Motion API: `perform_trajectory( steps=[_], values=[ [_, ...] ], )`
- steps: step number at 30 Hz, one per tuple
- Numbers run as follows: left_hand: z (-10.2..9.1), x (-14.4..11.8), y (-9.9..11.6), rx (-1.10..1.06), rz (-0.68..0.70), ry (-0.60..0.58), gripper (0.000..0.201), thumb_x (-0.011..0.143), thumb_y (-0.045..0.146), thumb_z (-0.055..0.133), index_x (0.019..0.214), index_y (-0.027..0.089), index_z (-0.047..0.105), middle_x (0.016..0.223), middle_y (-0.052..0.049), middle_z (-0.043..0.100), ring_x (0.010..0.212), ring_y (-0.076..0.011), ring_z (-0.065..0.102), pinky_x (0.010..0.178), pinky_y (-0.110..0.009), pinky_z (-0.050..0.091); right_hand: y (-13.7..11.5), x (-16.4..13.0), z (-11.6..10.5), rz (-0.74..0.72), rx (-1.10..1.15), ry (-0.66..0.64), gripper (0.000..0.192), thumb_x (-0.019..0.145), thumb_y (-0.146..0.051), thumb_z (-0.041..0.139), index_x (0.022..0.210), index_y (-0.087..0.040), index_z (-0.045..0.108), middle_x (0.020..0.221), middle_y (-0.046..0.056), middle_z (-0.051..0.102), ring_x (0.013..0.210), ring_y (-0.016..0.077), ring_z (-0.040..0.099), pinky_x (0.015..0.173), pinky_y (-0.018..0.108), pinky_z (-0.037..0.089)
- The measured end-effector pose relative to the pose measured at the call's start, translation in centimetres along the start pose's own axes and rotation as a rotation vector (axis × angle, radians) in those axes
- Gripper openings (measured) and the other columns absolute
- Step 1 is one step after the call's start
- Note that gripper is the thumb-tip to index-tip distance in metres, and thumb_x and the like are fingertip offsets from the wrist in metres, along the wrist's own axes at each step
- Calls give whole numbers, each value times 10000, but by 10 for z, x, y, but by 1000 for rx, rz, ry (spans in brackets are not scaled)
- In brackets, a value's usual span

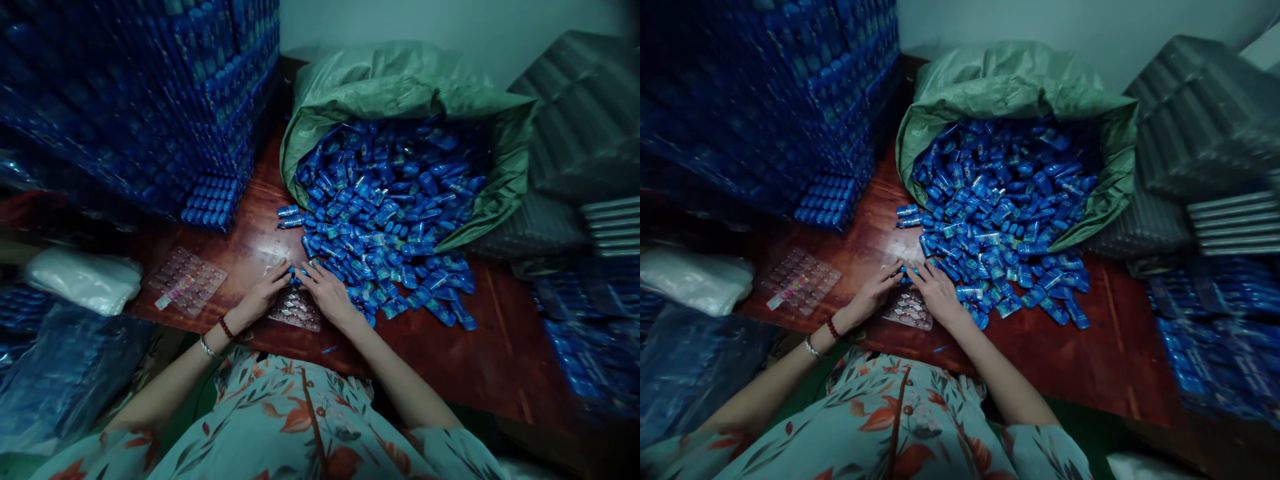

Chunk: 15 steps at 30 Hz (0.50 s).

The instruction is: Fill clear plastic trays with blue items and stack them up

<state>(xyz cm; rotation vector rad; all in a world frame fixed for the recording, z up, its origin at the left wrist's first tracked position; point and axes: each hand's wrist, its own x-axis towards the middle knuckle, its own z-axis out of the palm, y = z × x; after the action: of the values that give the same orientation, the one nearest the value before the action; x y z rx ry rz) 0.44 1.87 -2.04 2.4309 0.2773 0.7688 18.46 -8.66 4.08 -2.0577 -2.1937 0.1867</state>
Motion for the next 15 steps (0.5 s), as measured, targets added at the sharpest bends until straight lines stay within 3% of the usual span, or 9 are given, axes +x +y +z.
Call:
perform_trajectory(
  steps=[4, 7, 11, 13, 15],
  values=[
    [-4, 2, 1, -18, 9, -13, 511, 911, 29, 325, 1376, 237, 360, 1447, -151, 384, 1398, -204, 249, 1053, -523, 387, -1, -12, 18, 3, -62, 85, 471, 950, -200, 398, 1409, -301, 366, 1493, 41, 338, 1391, 282, 234, 1047, 474, 330],
    [-5, 2, 1, -8, 18, -11, 502, 912, 28, 326, 1373, 221, 364, 1429, -158, 409, 1396, -206, 257, 1052, -518, 390, -6, -17, 25, 7, -107, 135, 501, 948, -202, 399, 1433, -290, 315, 1504, 53, 313, 1408, 304, 167, 1071, 554, 238],
    [-1, 0, 2, 39, -8, -51, 425, 923, 104, 397, 1339, 191, 400, 1419, -165, 421, 1390, -228, 275, 1065, -528, 367, -12, -15, 28, 10, -64, 184, 465, 959, -257, 389, 1421, -233, 349, 1473, 92, 367, 1378, 290, 254, 1076, 548, 214],
    [-2, 1, 6, 51, -42, -50, 396, 918, 177, 457, 1313, 179, 421, 1407, -162, 437, 1380, -246, 295, 1072, -536, 350, -10, -16, 26, 25, 33, 225, 444, 965, -281, 376, 1402, -200, 383, 1426, 101, 437, 1332, 254, 339, 1067, 480, 265],
    [-6, 9, 9, 41, -113, 19, 344, 924, 223, 457, 1266, 176, 462, 1345, -150, 501, 1315, -242, 398, 1047, -504, 384, -1, -19, 22, 135, 131, 293, 400, 972, -256, 348, 1350, -184, 455, 1313, 99, 551, 1222, 215, 456, 1002, 392, 350]
  ],
)
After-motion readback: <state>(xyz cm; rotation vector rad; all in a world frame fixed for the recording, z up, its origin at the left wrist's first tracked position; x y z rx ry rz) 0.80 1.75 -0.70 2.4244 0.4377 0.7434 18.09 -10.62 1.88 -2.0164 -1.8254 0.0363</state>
